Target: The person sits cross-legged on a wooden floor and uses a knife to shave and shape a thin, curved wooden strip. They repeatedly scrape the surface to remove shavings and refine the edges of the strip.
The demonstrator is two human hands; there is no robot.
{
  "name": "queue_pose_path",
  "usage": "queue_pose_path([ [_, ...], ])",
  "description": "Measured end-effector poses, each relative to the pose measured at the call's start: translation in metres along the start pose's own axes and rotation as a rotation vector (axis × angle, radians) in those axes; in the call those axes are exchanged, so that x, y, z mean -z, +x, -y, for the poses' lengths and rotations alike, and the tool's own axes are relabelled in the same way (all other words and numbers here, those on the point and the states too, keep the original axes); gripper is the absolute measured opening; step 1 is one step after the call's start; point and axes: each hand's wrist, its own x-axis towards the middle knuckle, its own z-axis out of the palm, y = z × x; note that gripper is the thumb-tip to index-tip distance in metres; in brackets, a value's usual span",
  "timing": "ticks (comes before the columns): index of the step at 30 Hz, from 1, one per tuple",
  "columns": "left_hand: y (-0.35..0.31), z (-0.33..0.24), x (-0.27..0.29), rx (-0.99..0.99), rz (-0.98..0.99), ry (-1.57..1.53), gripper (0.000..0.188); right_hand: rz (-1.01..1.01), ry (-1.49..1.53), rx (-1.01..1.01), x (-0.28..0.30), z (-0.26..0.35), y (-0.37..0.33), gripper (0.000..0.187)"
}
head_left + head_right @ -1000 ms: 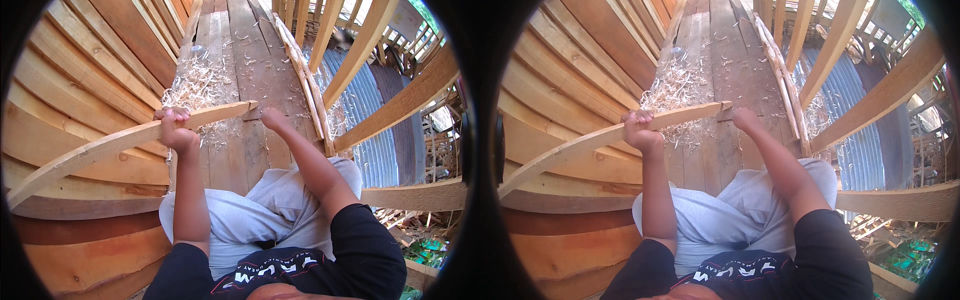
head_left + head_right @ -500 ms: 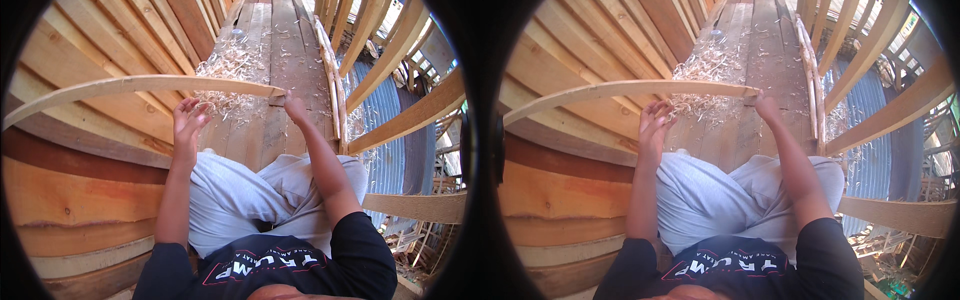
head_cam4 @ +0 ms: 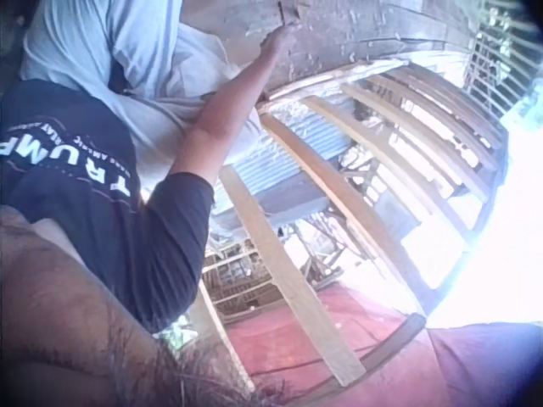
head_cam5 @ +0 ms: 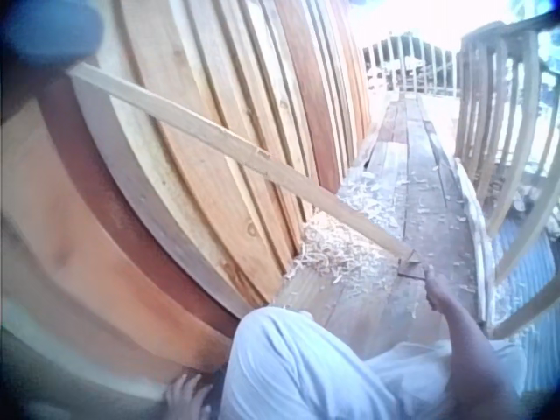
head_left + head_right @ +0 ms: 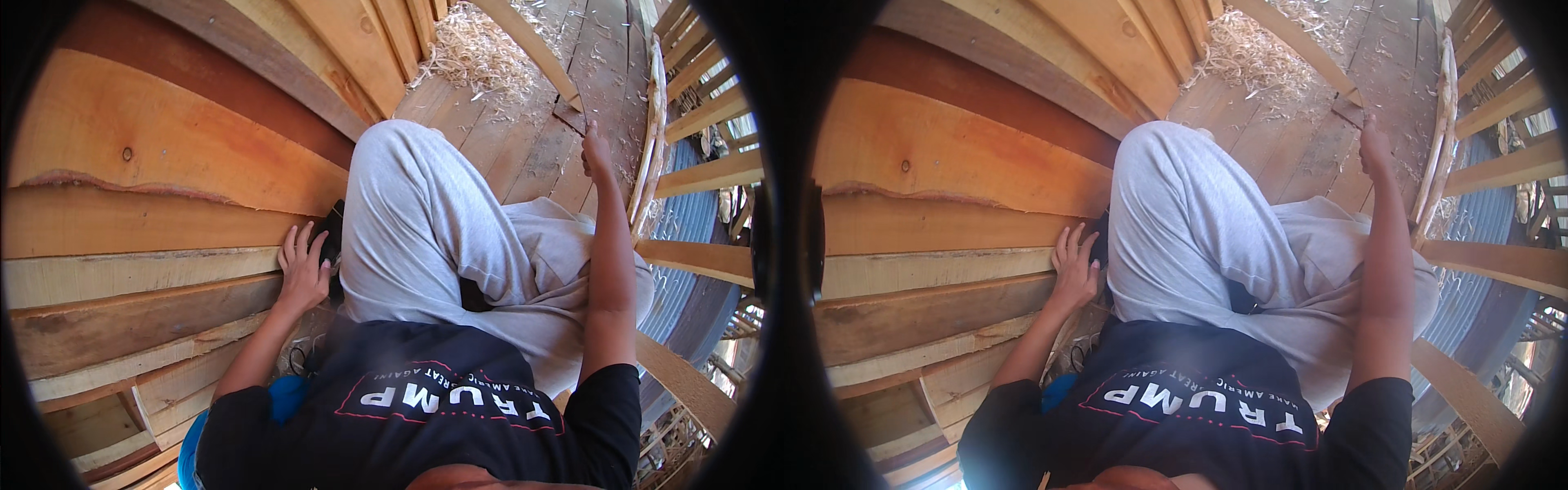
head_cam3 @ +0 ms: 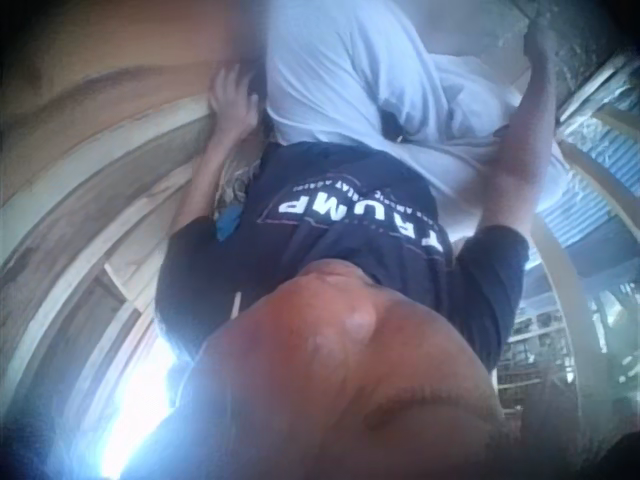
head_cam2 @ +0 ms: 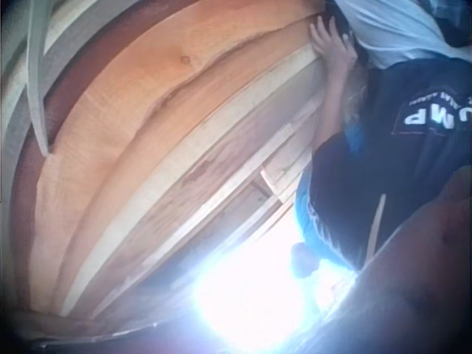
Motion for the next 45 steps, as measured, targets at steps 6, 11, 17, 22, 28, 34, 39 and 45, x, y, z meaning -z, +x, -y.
queue_pose_path([
  [6, -0.012, 0.005, -0.021, 0.064, 0.102, 0.112, 0.055, 0.005, -0.002, -0.043, 0.005, -0.008, 0.0, 0.059],
  [11, -0.017, 0.006, -0.032, 0.08, 0.083, 0.066, 0.058, 0.018, -0.045, -0.054, 0.011, -0.01, -0.005, 0.059],
  [17, -0.017, 0.012, -0.039, 0.093, 0.055, 0.03, 0.063, -0.009, -0.063, -0.019, 0.008, -0.016, -0.006, 0.059],
  [22, -0.011, 0.009, -0.037, 0.108, -0.016, -0.024, 0.066, 0.003, -0.067, -0.049, 0.008, -0.019, -0.007, 0.059],
  [28, -0.003, 0.01, -0.043, 0.123, -0.039, -0.05, 0.062, 0.025, -0.058, -0.065, 0.009, -0.022, -0.008, 0.06],
  [34, 0.003, 0.009, -0.05, 0.091, -0.066, -0.045, 0.058, 0.003, -0.073, -0.074, 0.008, -0.026, -0.006, 0.062],
  [39, 0.004, 0.012, -0.055, 0.072, -0.123, -0.053, 0.057, 0.0, -0.058, -0.111, 0.006, -0.027, -0.007, 0.062],
  [45, 0.003, 0.016, -0.061, 0.092, -0.135, -0.07, 0.053, -0.009, -0.073, -0.107, 0.004, -0.027, -0.01, 0.062],
])
